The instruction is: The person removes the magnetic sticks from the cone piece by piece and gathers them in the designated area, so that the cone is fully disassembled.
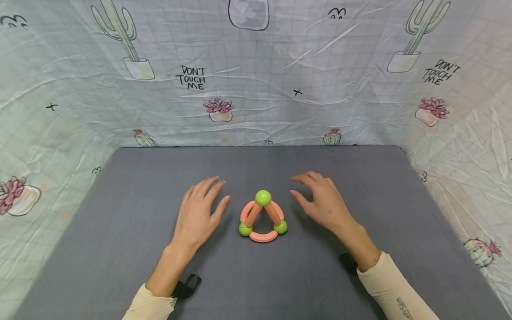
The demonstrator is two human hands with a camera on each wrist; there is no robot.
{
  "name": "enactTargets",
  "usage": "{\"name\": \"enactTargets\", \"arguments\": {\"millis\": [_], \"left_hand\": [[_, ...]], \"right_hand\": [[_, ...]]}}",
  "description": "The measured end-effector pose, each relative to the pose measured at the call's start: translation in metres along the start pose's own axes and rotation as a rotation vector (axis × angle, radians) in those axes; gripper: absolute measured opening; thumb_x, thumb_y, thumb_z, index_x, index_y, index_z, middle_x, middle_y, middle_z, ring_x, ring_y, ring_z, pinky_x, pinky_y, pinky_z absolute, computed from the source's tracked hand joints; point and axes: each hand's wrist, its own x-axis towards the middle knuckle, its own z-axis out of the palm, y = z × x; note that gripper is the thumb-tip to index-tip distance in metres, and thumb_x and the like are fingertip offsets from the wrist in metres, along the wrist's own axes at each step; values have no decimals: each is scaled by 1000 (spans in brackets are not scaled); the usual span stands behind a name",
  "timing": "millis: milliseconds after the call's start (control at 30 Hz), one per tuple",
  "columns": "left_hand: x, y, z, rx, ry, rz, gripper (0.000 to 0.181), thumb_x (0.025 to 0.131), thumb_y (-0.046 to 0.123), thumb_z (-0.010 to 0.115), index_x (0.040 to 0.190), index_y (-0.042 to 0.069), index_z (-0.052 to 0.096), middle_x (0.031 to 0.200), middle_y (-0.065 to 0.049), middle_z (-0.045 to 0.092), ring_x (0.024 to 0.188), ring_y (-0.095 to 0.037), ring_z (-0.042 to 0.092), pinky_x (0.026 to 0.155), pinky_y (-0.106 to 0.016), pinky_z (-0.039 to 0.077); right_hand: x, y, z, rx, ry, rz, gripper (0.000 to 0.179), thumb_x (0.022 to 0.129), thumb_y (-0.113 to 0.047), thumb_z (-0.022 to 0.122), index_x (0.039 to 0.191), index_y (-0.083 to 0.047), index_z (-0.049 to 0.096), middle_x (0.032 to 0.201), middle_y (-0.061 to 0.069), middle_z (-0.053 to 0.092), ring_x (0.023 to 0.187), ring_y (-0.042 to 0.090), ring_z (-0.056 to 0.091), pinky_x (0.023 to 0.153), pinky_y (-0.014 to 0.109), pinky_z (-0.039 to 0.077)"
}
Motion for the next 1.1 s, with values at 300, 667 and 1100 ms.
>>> {"name": "enactTargets", "arguments": {"millis": [300, 667, 1100], "left_hand": [[-1, 3, -2, -151, 16, 6, 36, 105, 30, 63, 136, 13, 68, 144, -8, 63, 135, -30, 57, 110, -57, 44], [1, 10, -1, -319, -27, -32, 31, 106, 26, 63, 135, 19, 68, 139, 1, 65, 133, -23, 58, 107, -53, 49], [1, 16, -6, -461, -23, -67, 24, 105, 23, 65, 128, 20, 71, 133, 3, 67, 130, -20, 60, 108, -49, 50]], "right_hand": [[1, -14, 4, 257, -98, 12, 31, 100, -20, 72, 130, -12, 69, 120, 8, 70, 112, 25, 67, 100, 55, 54], [-1, -25, 8, 404, -162, -5, 32, 100, -15, 72, 132, -12, 68, 127, 12, 72, 108, 22, 71, 98, 51, 56], [-1, -35, 9, 552, -269, 13, 35, 101, -27, 71, 135, -22, 66, 119, -4, 75, 109, 13, 70, 99, 44, 55]]}}
